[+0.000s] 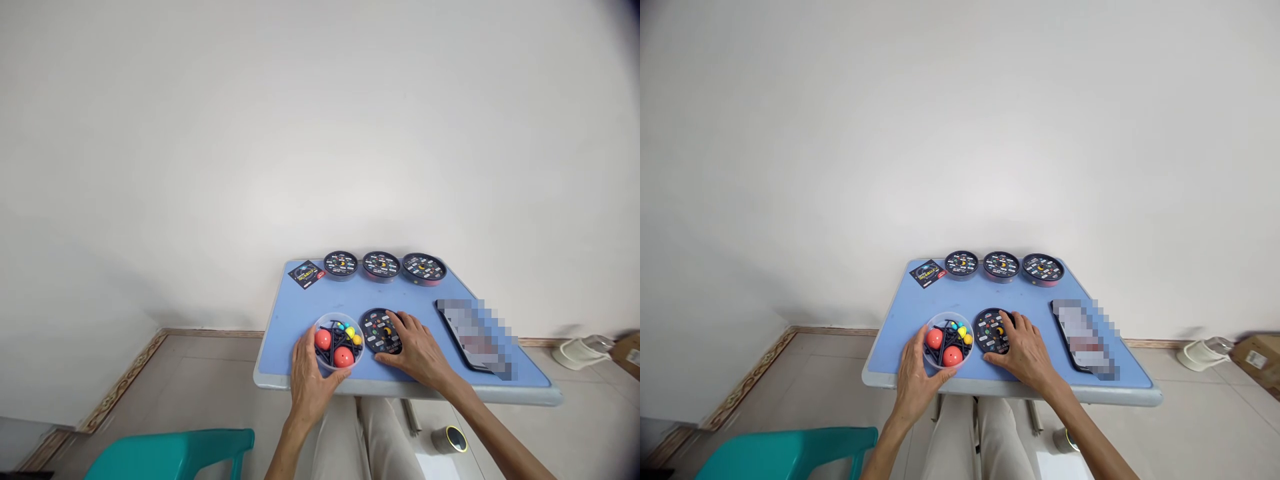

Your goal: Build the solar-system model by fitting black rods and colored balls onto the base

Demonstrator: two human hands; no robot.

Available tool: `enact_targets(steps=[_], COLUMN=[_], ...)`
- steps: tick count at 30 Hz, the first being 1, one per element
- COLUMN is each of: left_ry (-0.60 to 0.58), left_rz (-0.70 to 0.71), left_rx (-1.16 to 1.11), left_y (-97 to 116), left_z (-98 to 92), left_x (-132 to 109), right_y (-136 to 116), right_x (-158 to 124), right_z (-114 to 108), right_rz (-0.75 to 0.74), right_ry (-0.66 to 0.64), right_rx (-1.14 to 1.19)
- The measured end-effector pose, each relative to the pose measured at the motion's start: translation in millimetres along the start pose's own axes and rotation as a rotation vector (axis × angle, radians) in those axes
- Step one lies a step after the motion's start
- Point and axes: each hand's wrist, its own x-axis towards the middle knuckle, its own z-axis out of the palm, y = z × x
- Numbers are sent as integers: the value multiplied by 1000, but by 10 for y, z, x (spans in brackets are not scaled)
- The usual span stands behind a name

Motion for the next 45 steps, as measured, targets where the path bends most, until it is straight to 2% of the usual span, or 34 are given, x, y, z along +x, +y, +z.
enact_targets(steps=[7, 11, 16, 20, 24, 29, 33, 37, 40, 42, 45], left_ry=[-9, -5, 38, 43, 66, 64, 60, 34, 26, 15, -7], left_rz=[-33, 5, 32, 45, 65, 81, 60, 34, 2, -20, -45], left_rx=[-12, -3, 22, 14, 7, 14, 10, -5, -23, -40, -50], left_y=[-2, -23, -52, -76, -111, -115, -71, -37, -33, -26, 8], left_z=[2, 14, 45, 73, 104, 107, 76, 48, 41, 35, 9], left_x=[-8, -14, -22, -18, -8, -5, -10, -15, -10, -1, 21], right_y=[74, -2, -371, -780, -1094, -1205, -1070, -672, -286, -73, 110], right_x=[2, 22, 103, 159, 213, 330, 391, 391, 333, 262, 152], right_z=[10, -116, -299, -263, -115, -22, -96, -235, -262, -221, -131], right_rz=[2, -50, -304, -392, -357, -268, -288, -226, -114, -89, -92], right_ry=[-9, 62, 51, -38, -132, -177, -143, -33, -53, -88, -140], right_rx=[-23, 28, 205, 261, 168, 57, 112, 150, 7, -58, -67])
